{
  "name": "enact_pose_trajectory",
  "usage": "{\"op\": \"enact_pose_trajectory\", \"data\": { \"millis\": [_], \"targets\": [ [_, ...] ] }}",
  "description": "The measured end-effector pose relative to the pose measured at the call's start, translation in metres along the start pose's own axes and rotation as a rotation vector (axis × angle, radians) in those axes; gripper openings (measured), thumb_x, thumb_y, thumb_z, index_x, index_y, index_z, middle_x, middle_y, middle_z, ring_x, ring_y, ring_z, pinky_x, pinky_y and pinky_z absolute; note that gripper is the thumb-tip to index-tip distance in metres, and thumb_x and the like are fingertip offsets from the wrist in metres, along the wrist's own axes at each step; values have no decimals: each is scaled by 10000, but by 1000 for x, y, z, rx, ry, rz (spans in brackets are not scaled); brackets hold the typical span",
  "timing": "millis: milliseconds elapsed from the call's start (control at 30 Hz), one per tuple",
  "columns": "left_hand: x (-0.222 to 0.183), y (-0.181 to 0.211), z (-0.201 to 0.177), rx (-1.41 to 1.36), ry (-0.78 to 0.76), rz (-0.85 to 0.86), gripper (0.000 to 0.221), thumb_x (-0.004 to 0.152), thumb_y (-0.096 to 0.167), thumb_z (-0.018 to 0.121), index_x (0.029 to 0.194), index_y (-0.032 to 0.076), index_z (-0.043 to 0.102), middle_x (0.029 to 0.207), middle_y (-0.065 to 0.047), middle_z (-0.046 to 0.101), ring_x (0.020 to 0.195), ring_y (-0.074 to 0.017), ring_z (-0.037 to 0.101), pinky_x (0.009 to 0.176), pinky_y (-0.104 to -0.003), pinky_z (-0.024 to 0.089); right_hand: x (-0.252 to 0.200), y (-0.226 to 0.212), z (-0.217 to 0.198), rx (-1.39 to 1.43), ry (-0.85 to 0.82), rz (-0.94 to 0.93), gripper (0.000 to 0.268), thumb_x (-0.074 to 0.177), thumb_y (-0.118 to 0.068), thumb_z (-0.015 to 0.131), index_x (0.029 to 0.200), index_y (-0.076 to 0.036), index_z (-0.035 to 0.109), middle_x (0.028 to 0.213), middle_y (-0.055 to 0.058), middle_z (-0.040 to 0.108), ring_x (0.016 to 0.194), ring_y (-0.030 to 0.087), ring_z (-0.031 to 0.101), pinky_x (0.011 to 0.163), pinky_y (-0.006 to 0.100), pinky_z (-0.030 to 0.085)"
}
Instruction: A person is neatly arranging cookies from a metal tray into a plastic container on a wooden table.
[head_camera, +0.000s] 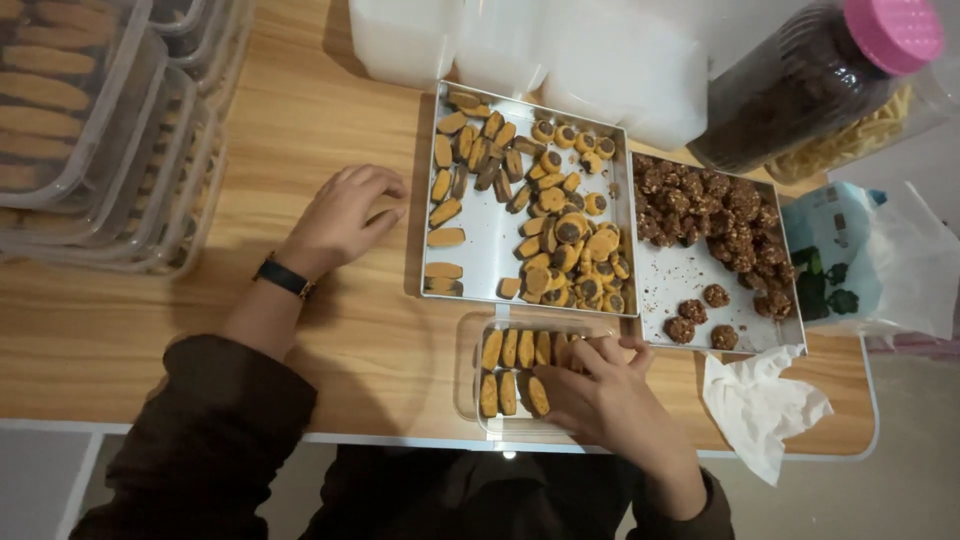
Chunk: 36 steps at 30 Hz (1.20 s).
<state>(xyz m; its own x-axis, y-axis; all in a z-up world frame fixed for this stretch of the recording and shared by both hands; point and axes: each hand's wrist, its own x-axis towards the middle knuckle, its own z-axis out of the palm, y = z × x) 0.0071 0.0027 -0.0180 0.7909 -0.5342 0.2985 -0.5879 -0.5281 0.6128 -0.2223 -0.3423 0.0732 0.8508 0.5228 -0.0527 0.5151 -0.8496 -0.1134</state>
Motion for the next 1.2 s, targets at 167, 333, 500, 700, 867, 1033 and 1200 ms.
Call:
{"op": "enact_pose_trajectory", "data": {
  "millis": [167,333,500,700,867,1033,1200],
  "targets": [
    [0,3,-2,-12,-7,-11,248,1005,254,577,1184,106,663,1289,-76,647,1239,-282,547,1057,-432,386,-14,7,8,-7,34,23,506,793,-473,812,1246,-279,697,1140,-6,540,1086,245,465,921,503,263],
    [1,4,-4,-16,-7,1,252,1018,264,581,1178,86,662,1277,-89,656,1221,-288,556,1052,-436,396,-25,8,8,35,134,64,253,748,-304,856,943,-248,704,1112,-49,570,1031,199,497,939,461,232],
    [0,6,-5,-24,-15,-7,280,1025,277,562,1204,81,651,1293,-98,646,1235,-292,548,1054,-443,391,-22,0,11,124,90,67,89,849,-270,755,925,-226,766,1063,-53,590,995,188,484,903,450,244],
    [0,5,-5,-29,-3,-6,264,1024,268,573,1195,86,658,1291,-87,650,1231,-287,549,1047,-441,407,-20,-8,9,157,47,60,56,874,-186,738,843,-171,695,1083,-4,577,973,208,488,865,458,252],
    [0,4,-5,-34,-15,-28,282,1026,286,566,1200,85,658,1315,-98,640,1257,-289,537,1056,-444,399,-15,-8,18,162,106,79,240,809,-371,805,931,-199,690,1090,-46,595,1016,189,512,931,424,239],
    [-1,-3,-1,-17,35,53,207,1016,234,591,1153,91,650,1267,-82,658,1213,-278,566,1037,-420,400,-9,-10,18,177,109,72,193,812,-360,807,933,-241,716,1076,-44,583,1016,181,519,951,455,223],
    [-1,3,-5,-37,19,23,247,1025,266,570,1161,79,657,1279,-93,655,1225,-280,560,1045,-430,395,-6,-12,18,173,115,59,236,869,-380,769,901,-187,636,1018,-34,560,979,193,509,932,439,224]
  ]
}}
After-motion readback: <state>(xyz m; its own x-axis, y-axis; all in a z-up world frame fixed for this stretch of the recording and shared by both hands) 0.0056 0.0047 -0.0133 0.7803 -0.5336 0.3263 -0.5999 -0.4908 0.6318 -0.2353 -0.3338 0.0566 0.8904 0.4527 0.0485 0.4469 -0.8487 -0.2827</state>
